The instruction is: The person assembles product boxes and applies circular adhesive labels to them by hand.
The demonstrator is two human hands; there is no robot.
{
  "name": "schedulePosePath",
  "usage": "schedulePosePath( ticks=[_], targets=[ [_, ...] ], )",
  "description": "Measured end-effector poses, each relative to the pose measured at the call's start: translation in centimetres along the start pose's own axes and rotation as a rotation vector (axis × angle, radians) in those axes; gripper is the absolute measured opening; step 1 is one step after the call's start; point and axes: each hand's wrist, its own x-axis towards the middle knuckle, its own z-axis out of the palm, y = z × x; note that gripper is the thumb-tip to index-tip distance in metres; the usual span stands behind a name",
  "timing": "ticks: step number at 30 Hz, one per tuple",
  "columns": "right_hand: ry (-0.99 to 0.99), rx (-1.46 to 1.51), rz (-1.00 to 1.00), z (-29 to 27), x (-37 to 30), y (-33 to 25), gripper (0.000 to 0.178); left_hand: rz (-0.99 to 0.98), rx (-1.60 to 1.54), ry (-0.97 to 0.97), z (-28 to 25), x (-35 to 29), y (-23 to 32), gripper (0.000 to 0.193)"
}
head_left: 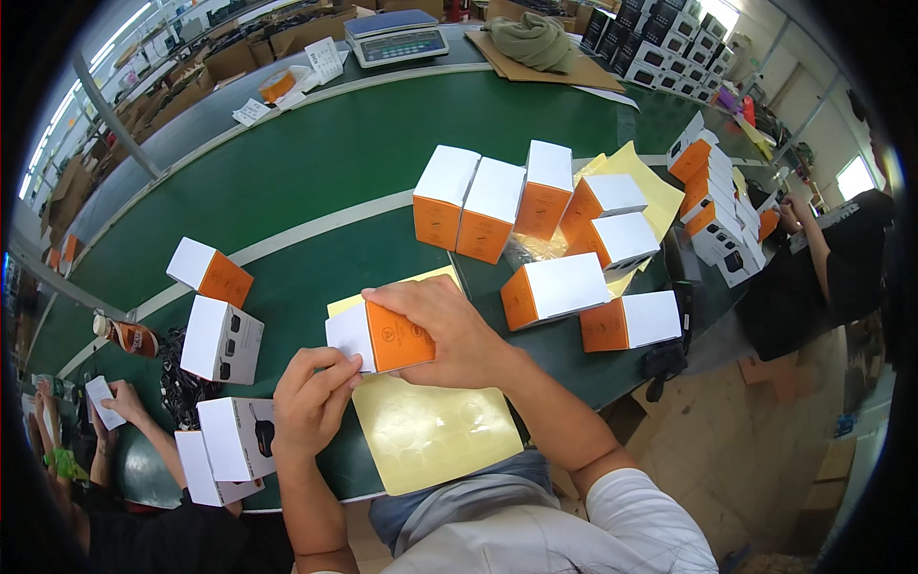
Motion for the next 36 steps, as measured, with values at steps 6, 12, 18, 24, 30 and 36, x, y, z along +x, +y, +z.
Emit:
schedulePosePath(
  ticks=[6, 12, 18, 24, 30, 36],
  targets=[
    [-0.013, -0.009, -0.004, -0.2, 0.0, -0.3, 0.082, 0.045, -0.005, -0.055, -0.6, -0.3, -0.7, 0.027],
    [0.016, -0.025, 0.006, 0.0, -0.2, -0.1, 0.082, -0.004, 0.047, -0.073, 0.2, 0.2, 0.1, 0.017],
    [0.0, -0.002, -0.005, 0.4, 0.5, -0.1, 0.08, -0.054, 0.108, -0.143, 0.0, -0.6, -0.4, 0.018],
    [-0.017, -0.059, 0.065, -0.6, -0.1, -0.3, 0.086, -0.118, -0.194, -0.068, 0.6, 0.4, -1.2, 0.012],
    [-0.056, -0.013, 0.068, 0.5, -0.2, 0.0, 0.09, -0.08, -0.192, -0.04, -0.8, -0.4, -1.6, 0.029],
    [-0.061, -0.03, 0.03, 0.5, -0.2, 0.1, 0.09, 0.043, -0.128, -0.087, -1.3, -0.3, -1.7, 0.02]
  ],
)
